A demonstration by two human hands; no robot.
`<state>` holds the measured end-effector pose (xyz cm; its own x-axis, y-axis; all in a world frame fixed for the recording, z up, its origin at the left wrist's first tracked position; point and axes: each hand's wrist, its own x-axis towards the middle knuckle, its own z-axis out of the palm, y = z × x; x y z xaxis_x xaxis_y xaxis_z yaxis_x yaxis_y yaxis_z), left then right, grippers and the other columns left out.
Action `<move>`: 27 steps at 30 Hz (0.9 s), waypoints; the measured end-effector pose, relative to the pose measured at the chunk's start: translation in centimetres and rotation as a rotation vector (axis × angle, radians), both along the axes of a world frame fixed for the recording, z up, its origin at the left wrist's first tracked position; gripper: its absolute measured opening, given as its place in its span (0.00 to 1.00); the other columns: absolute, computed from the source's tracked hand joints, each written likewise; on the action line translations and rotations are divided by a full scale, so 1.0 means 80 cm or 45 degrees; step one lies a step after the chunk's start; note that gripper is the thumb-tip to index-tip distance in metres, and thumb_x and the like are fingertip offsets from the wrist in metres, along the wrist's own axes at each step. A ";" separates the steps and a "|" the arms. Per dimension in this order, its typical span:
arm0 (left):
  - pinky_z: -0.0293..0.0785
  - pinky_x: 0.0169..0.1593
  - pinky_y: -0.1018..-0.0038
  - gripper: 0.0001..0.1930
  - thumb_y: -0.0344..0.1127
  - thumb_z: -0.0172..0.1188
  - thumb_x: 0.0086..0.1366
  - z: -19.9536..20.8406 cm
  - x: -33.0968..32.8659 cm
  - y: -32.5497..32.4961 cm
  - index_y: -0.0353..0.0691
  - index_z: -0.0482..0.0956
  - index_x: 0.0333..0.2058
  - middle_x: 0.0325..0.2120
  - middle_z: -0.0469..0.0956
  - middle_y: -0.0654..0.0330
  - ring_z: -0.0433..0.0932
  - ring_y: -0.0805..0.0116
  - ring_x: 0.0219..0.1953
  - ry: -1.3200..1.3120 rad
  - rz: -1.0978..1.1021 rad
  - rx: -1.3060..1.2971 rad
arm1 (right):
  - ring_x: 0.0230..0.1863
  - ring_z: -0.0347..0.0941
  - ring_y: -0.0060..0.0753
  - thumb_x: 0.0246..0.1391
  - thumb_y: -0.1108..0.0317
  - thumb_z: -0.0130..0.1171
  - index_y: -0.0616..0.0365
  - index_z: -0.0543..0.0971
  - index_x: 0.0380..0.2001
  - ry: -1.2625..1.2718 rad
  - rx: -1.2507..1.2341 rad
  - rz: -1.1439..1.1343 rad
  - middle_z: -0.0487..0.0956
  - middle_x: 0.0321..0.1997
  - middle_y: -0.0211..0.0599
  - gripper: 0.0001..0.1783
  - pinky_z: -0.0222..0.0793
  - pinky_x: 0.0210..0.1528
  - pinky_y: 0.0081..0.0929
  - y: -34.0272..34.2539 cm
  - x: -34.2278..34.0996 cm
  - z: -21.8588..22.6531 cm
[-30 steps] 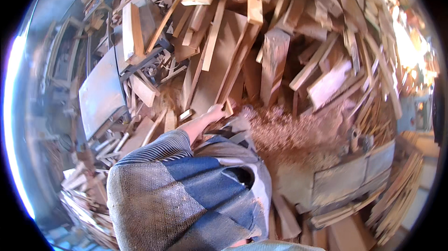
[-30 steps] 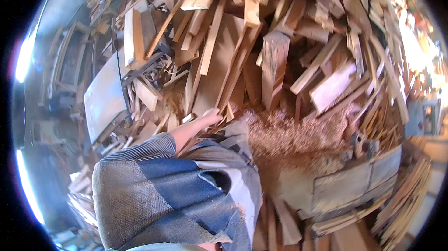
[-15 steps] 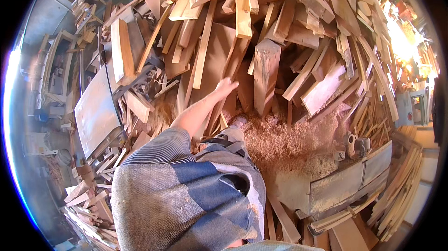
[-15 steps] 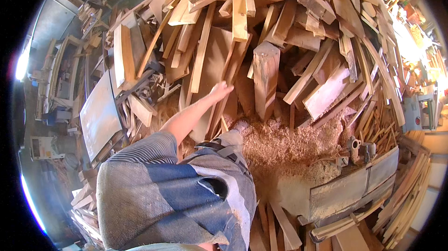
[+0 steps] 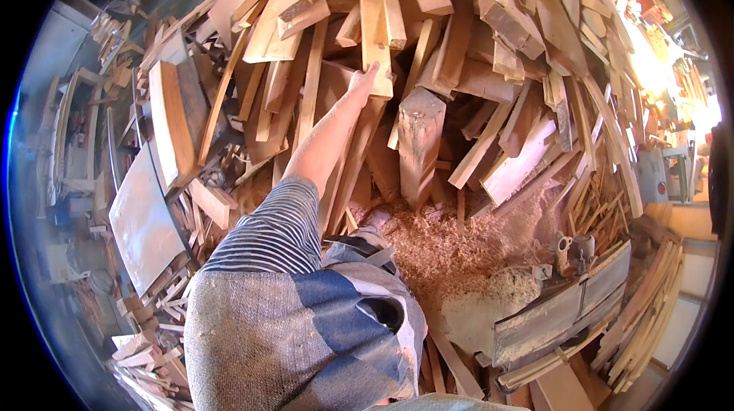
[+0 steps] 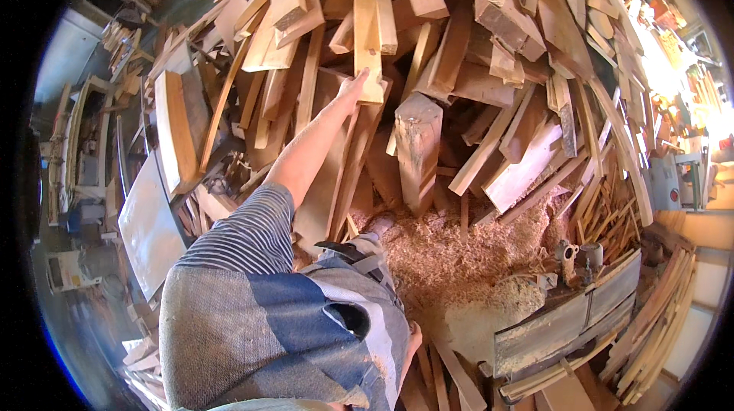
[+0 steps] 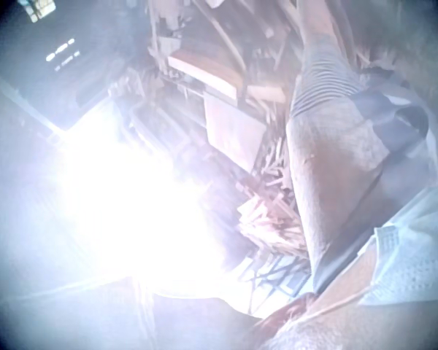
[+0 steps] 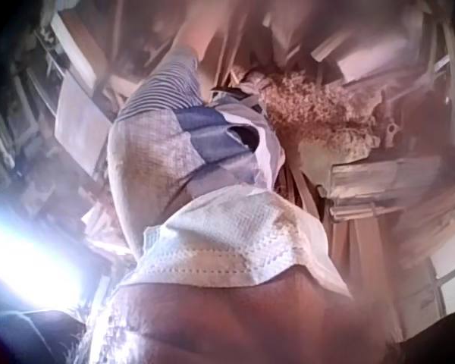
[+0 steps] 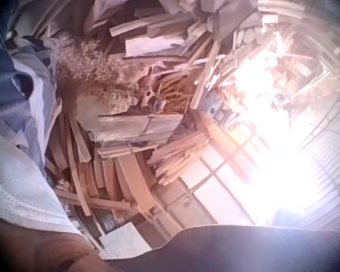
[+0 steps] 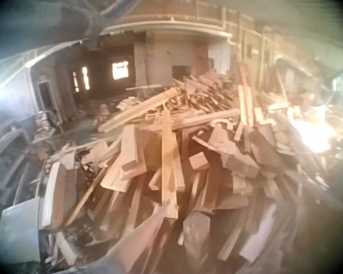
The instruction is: The person uses an industrial planer to smooth different sides of several wood planks, picking up pieces from a pile and passing them through the machine.
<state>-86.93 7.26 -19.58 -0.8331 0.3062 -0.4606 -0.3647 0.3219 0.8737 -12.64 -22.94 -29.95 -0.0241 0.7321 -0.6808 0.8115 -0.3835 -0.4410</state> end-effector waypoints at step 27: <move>0.77 0.49 0.58 0.42 0.81 0.49 0.56 0.143 0.385 -0.234 0.47 0.81 0.49 0.40 0.84 0.61 0.82 0.61 0.41 -1.838 -0.254 1.590 | 0.42 0.79 0.25 0.72 0.52 0.48 0.65 0.73 0.60 1.271 -0.446 0.223 0.81 0.45 0.35 0.27 0.76 0.42 0.24 0.314 -0.401 0.306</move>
